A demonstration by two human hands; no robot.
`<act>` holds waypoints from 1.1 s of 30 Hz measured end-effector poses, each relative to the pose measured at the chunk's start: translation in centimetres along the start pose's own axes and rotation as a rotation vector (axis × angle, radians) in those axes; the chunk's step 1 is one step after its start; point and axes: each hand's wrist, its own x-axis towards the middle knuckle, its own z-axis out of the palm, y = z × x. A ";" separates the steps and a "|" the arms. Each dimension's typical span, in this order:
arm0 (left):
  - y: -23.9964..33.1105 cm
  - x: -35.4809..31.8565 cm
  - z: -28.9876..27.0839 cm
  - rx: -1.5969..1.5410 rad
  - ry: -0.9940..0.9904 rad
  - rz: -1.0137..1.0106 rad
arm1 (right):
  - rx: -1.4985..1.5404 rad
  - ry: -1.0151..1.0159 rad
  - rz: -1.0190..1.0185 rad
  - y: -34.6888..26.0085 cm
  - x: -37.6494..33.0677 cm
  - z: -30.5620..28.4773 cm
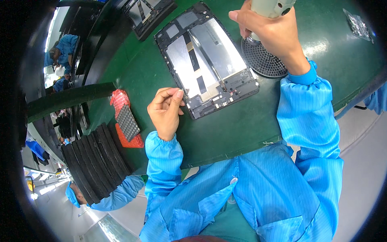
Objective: Assembling internal components of a tablet screen using an electric screwdriver.
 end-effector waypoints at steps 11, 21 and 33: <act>0.4 0.8 -1.2 -0.082 -0.189 -0.143 | -0.014 0.014 -0.020 -0.3 0.0 -0.2; 0.4 0.7 -2.0 -0.038 -0.245 -0.102 | 0.311 0.129 0.227 -1.6 -0.4 0.5; 0.3 -0.2 -0.7 0.484 -0.068 0.360 | 0.026 0.017 0.004 -0.5 0.0 0.0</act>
